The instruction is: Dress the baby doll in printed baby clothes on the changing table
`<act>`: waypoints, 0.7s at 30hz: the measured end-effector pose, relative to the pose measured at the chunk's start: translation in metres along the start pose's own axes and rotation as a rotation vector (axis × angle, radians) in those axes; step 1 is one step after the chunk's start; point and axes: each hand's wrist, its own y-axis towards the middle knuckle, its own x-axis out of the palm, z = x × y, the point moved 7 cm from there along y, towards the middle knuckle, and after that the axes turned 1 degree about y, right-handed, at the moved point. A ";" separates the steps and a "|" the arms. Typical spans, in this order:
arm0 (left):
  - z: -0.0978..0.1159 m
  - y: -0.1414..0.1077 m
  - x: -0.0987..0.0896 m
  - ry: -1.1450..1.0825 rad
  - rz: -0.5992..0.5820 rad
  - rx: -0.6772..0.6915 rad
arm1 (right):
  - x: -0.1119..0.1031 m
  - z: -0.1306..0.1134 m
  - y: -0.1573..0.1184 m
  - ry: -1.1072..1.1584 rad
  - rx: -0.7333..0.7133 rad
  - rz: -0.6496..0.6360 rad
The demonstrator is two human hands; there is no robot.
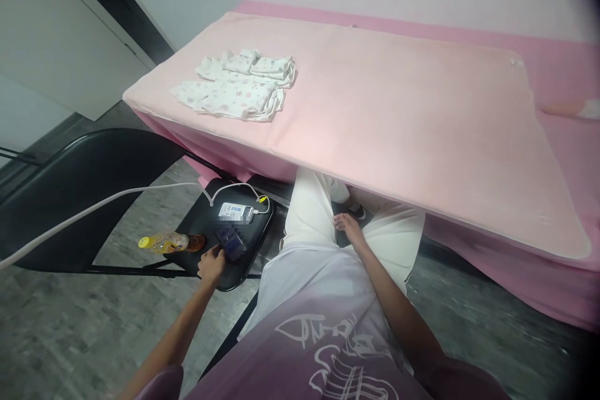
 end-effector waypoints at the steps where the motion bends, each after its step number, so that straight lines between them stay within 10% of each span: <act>1: 0.007 -0.003 0.001 0.024 -0.004 -0.005 | 0.000 0.000 0.000 -0.002 0.000 0.001; 5: 0.073 -0.037 0.024 -0.017 -0.305 0.149 | 0.000 0.003 0.002 -0.005 0.016 -0.001; 8: 0.163 -0.115 0.044 -0.145 -0.936 0.461 | 0.000 0.006 0.005 -0.002 0.032 -0.003; 11: 0.266 -0.186 0.027 -0.289 -1.227 0.715 | 0.000 0.008 0.007 0.009 0.037 -0.001; 14: 0.387 -0.181 0.006 -0.407 -0.970 1.007 | -0.001 0.010 0.009 0.018 0.042 0.003; 17: 0.511 -0.097 -0.015 -0.461 -0.384 1.209 | -0.001 0.011 0.010 0.021 0.048 0.010; 21: 0.609 0.069 -0.030 -0.201 0.144 0.745 | -0.003 0.013 0.007 0.022 0.044 0.013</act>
